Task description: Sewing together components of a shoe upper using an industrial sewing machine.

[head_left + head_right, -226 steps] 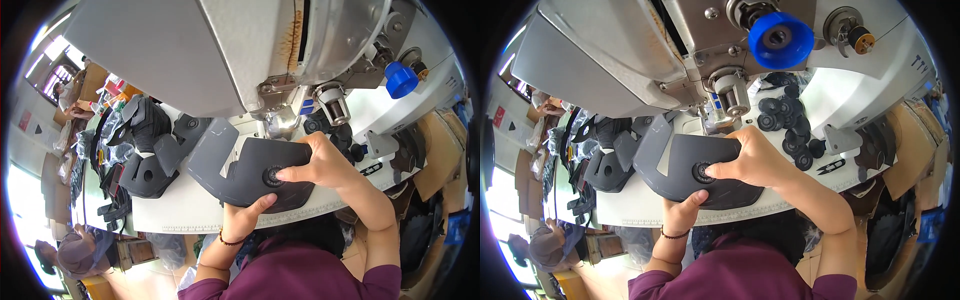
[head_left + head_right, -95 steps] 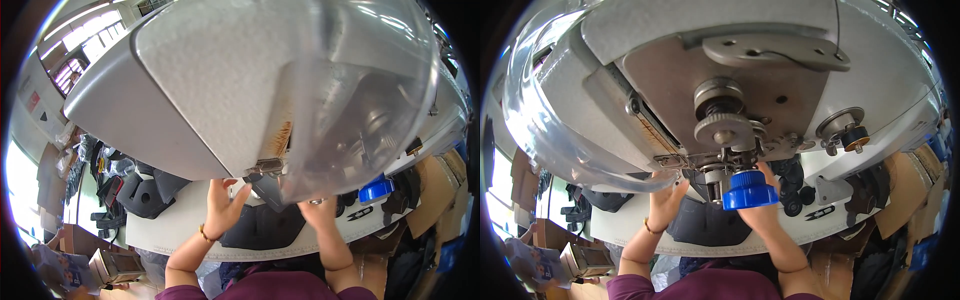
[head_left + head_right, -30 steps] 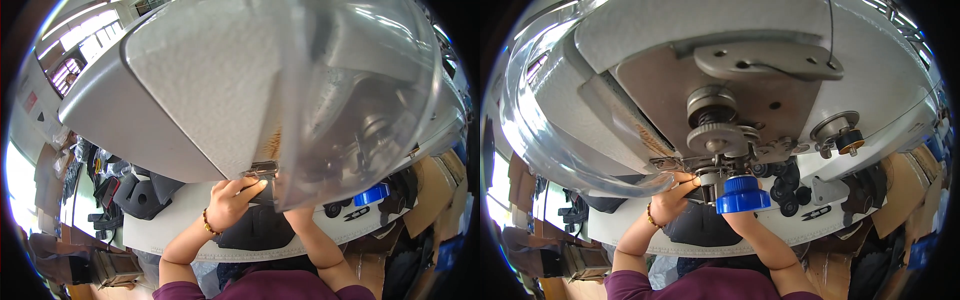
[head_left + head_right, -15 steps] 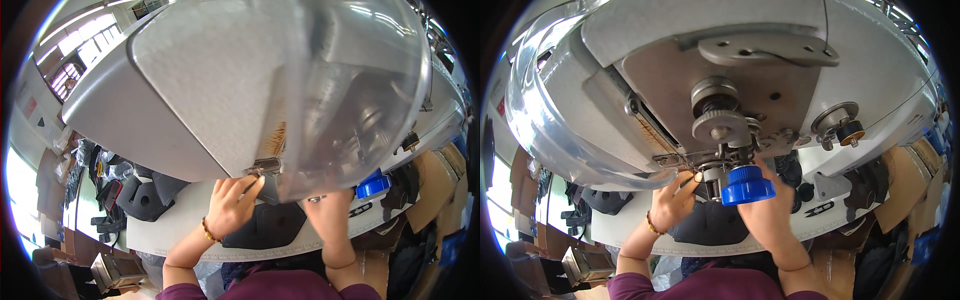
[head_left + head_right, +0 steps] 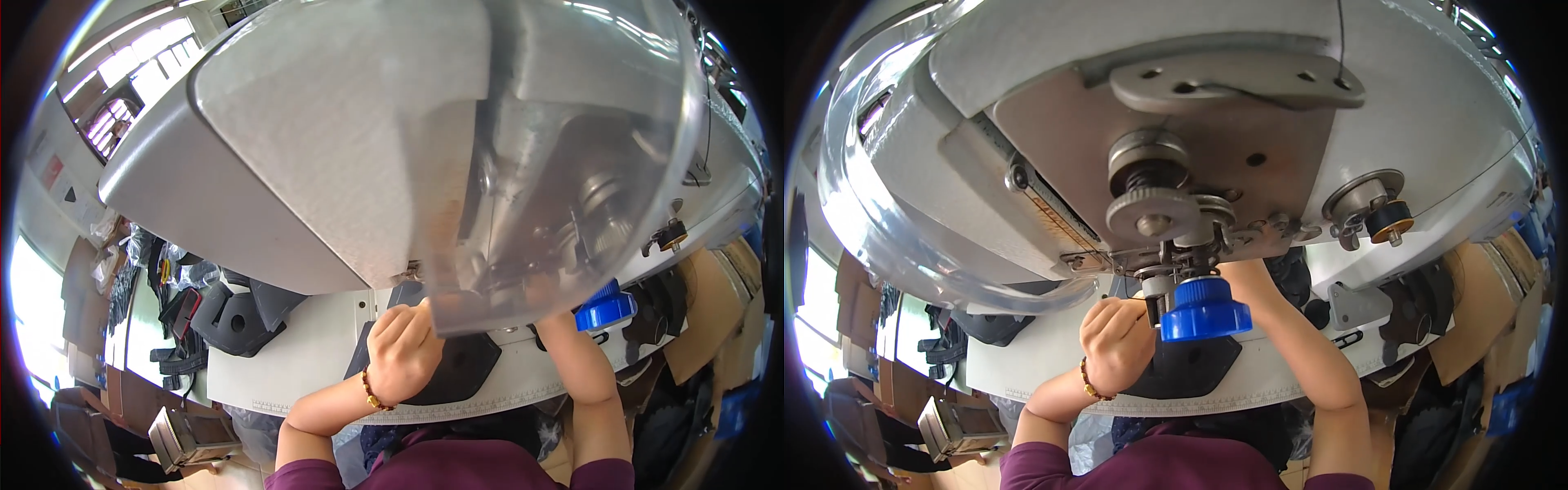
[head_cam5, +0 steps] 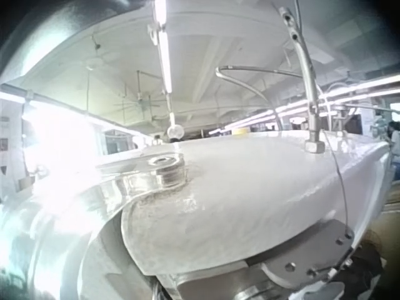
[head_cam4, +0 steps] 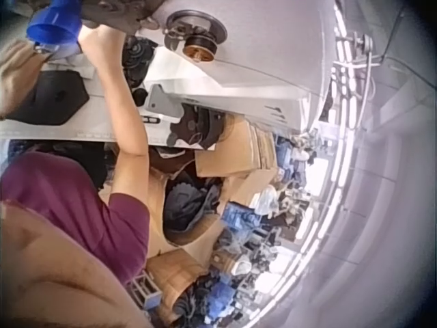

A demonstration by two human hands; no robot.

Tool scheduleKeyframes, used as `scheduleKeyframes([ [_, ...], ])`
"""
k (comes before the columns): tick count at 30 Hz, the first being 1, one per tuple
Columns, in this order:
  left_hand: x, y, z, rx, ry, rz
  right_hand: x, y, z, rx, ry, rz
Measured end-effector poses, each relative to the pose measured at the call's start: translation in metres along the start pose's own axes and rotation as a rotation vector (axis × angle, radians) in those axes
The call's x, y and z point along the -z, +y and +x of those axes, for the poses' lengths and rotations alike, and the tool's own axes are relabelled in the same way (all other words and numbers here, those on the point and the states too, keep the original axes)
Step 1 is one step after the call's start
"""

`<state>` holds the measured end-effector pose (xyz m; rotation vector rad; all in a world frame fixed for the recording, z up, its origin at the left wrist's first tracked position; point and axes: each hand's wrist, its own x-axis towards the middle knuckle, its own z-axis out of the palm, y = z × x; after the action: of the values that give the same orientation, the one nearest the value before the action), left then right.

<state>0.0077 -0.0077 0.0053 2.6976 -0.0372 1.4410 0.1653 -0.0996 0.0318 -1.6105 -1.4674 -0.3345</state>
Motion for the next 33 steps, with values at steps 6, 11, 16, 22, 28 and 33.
scheduleKeyframes([
  [6, -0.001, 0.007, -0.010, -0.063, -0.051, 0.145, -0.006, 0.006, -0.014, -0.059, -0.029, 0.148],
  [11, -0.001, 0.009, -0.008, -0.078, -0.074, 0.193, 0.001, 0.016, -0.036, -0.118, -0.054, 0.259],
  [16, -0.002, 0.001, -0.009, -0.091, -0.025, 0.234, -0.006, 0.019, -0.032, -0.180, -0.082, 0.366],
  [22, 0.002, -0.010, -0.011, -0.088, -0.055, 0.118, -0.022, 0.011, -0.032, -0.254, -0.109, 0.488],
  [28, 0.006, -0.008, -0.007, -0.072, -0.093, 0.152, -0.029, 0.016, -0.032, -0.324, -0.126, 0.600],
  [33, 0.003, -0.002, -0.002, -0.066, -0.010, 0.139, -0.031, 0.024, -0.031, -0.323, -0.148, 0.590],
])
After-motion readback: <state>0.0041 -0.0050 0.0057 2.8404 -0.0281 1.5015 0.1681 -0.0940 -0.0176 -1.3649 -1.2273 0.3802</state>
